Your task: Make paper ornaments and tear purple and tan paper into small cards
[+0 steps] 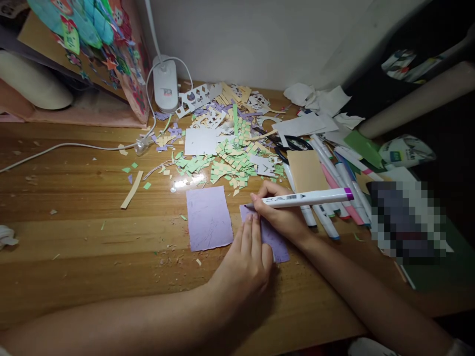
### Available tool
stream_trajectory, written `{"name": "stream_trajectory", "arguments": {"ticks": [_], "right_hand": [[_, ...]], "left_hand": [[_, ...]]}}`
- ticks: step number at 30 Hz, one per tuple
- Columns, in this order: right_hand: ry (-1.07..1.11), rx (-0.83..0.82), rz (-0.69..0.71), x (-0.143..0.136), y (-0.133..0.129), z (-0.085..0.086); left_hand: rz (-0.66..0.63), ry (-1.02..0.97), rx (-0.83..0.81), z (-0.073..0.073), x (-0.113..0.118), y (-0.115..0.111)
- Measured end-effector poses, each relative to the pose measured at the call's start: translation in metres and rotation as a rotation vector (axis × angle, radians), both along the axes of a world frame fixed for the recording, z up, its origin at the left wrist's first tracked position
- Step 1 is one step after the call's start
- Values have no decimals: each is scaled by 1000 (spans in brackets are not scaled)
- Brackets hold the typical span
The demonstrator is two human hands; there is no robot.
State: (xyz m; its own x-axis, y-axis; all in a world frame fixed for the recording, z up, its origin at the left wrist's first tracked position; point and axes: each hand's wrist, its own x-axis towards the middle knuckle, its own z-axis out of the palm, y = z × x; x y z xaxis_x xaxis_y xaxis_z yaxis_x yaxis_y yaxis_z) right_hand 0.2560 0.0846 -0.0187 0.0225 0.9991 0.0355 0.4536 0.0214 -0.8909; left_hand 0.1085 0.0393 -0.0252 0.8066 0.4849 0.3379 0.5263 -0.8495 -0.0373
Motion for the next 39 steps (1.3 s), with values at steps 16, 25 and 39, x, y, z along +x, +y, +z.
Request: {"name": "stream_trajectory", "arguments": {"ticks": [16, 25, 39], "right_hand": [[-31, 25, -66, 5, 1, 3], [-37, 45, -49, 5, 2, 4], [-50, 65, -95, 12, 1, 5]], "left_hand": [[-24, 6, -126, 4, -3, 10], [-20, -15, -157, 4, -2, 9], [-25, 51, -172, 6, -4, 9]]}}
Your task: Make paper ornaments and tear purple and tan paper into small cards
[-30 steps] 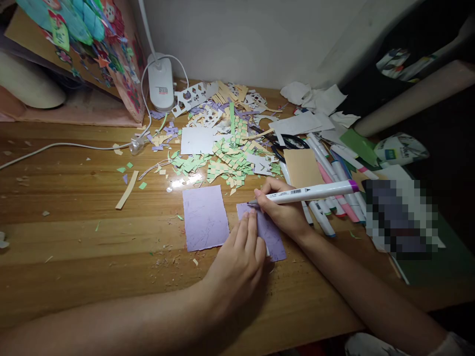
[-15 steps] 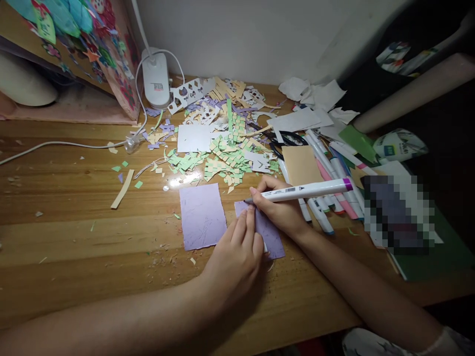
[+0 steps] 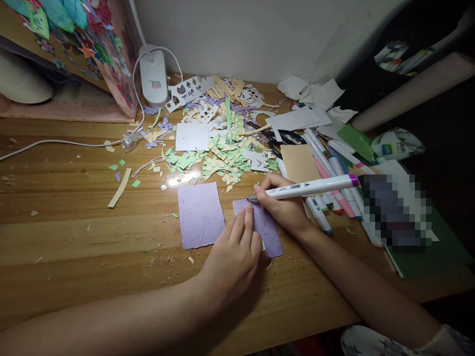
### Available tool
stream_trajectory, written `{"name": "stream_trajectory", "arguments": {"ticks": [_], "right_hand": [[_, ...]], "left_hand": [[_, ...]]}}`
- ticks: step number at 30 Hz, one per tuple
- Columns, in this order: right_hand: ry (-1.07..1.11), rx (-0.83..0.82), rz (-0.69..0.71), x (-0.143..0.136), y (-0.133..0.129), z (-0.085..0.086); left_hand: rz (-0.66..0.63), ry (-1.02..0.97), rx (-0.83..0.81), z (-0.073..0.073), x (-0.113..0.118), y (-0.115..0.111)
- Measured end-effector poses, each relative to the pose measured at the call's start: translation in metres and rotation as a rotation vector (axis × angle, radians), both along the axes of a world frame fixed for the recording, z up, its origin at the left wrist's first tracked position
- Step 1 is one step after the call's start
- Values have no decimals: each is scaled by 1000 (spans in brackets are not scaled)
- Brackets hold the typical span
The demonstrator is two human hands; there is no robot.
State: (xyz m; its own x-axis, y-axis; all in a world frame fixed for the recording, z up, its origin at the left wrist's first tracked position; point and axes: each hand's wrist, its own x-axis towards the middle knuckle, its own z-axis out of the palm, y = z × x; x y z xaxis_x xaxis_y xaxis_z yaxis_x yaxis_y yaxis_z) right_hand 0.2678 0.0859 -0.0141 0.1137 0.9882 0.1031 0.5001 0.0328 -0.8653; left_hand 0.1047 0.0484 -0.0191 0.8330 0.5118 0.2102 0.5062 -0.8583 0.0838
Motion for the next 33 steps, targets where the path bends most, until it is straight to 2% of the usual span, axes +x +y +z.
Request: {"name": "stream_trajectory", "arguments": {"ticks": [19, 25, 33], "right_hand": [[2, -31, 28, -1, 0, 1], [32, 1, -35, 4, 0, 4], [12, -32, -19, 4, 1, 3]], "left_hand": [[-2, -44, -2, -2, 1, 1], [3, -52, -26, 0, 1, 0], [-4, -60, -2, 1, 1, 2]]}}
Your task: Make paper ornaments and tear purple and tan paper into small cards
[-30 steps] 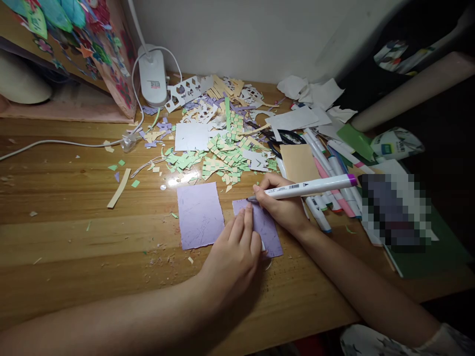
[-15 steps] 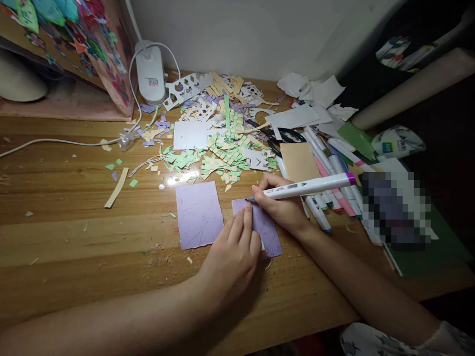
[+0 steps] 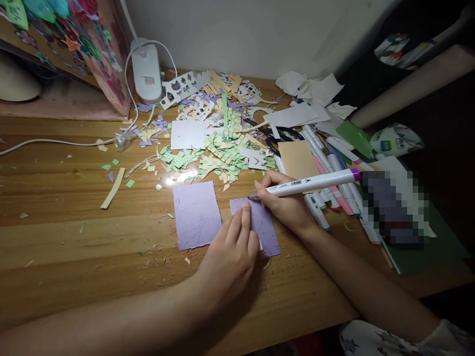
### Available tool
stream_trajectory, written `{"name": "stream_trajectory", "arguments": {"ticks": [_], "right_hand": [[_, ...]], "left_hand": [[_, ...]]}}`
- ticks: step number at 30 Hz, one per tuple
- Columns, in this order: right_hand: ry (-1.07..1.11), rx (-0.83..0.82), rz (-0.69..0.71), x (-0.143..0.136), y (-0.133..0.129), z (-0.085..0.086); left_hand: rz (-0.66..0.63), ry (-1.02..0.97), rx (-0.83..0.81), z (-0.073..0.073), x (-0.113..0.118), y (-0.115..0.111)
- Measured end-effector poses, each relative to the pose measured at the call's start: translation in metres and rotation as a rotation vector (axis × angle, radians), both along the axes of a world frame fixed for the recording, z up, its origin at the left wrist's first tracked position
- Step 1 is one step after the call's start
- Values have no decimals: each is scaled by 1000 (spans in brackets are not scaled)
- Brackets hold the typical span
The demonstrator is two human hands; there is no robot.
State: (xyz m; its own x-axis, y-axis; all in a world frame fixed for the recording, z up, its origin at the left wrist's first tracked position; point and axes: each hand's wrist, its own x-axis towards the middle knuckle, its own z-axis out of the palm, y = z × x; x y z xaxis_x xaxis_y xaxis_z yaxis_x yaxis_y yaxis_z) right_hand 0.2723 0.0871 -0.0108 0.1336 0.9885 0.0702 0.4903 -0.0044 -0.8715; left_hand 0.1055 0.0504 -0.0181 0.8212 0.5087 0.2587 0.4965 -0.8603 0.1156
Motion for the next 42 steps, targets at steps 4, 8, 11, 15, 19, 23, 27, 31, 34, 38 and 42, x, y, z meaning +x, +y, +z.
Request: {"name": "stream_trajectory", "arguments": {"ticks": [4, 8, 11, 15, 19, 23, 27, 31, 34, 38, 42], "right_hand": [[-8, 16, 7, 0, 0, -1], [-8, 20, 15, -1, 0, 0], [-18, 28, 24, -1, 1, 1], [-30, 37, 38, 0, 1, 1], [17, 42, 11, 4, 1, -1], [35, 27, -13, 9, 1, -2], [29, 36, 8, 8, 2, -3], [16, 50, 19, 7, 2, -3], [9, 48, 24, 7, 2, -3], [10, 49, 21, 7, 2, -3], [8, 51, 29, 7, 3, -3]], "left_hand": [[2, 4, -20, -1, 0, -1], [6, 0, -23, -2, 1, -1], [8, -14, -18, -1, 2, -1], [8, -27, -20, 0, 1, 0], [7, -9, -31, 0, 1, -1], [6, -8, -49, 1, 1, -1], [-4, -4, -56, 0, 1, -1], [-4, -10, -64, 0, 1, 0], [-4, -16, -67, 1, 2, 0], [-2, 4, -67, 1, 2, -1], [-4, -7, -52, 1, 2, -1]]}}
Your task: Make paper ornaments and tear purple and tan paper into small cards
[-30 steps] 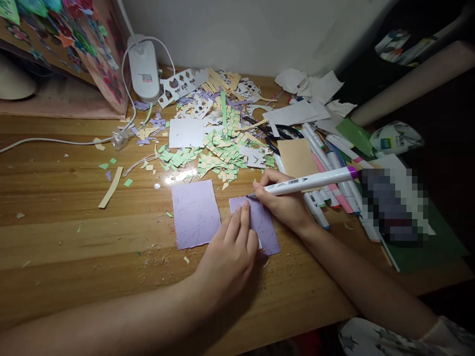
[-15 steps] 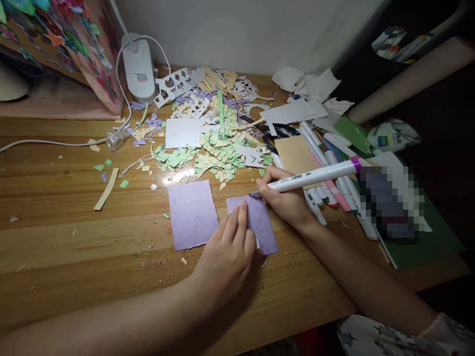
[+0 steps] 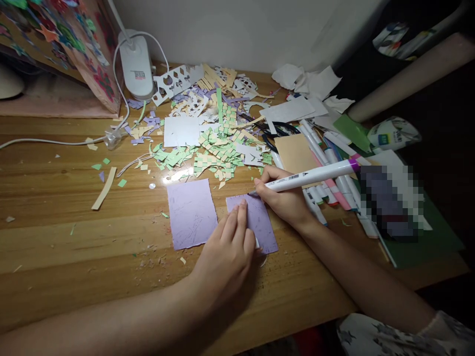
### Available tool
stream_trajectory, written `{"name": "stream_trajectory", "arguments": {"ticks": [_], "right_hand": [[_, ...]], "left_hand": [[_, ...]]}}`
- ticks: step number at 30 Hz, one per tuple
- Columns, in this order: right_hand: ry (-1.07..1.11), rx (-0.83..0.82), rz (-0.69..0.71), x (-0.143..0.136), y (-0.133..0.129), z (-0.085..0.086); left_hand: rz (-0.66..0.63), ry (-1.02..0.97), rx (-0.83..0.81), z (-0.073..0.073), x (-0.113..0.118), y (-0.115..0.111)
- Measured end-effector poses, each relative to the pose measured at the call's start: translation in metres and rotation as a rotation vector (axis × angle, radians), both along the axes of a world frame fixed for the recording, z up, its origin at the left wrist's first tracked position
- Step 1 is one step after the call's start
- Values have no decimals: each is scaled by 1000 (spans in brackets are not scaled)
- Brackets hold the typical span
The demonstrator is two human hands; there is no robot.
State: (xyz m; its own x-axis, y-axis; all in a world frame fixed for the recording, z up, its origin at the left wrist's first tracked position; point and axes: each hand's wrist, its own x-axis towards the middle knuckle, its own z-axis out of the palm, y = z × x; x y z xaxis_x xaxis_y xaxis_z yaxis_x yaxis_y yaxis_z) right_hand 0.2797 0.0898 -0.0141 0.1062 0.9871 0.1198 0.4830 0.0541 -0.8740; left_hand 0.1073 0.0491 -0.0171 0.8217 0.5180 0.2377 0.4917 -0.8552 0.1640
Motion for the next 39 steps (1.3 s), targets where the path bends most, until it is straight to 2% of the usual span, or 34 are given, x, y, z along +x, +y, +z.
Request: {"name": "stream_trajectory", "arguments": {"ticks": [5, 12, 39], "right_hand": [[2, -15, 8, 1, 0, 1], [9, -43, -57, 5, 0, 4], [-42, -36, -45, 6, 0, 3]], "left_hand": [[0, 7, 1, 0, 0, 1], [4, 10, -14, 1, -1, 1], [8, -8, -16, 2, 0, 1]]}}
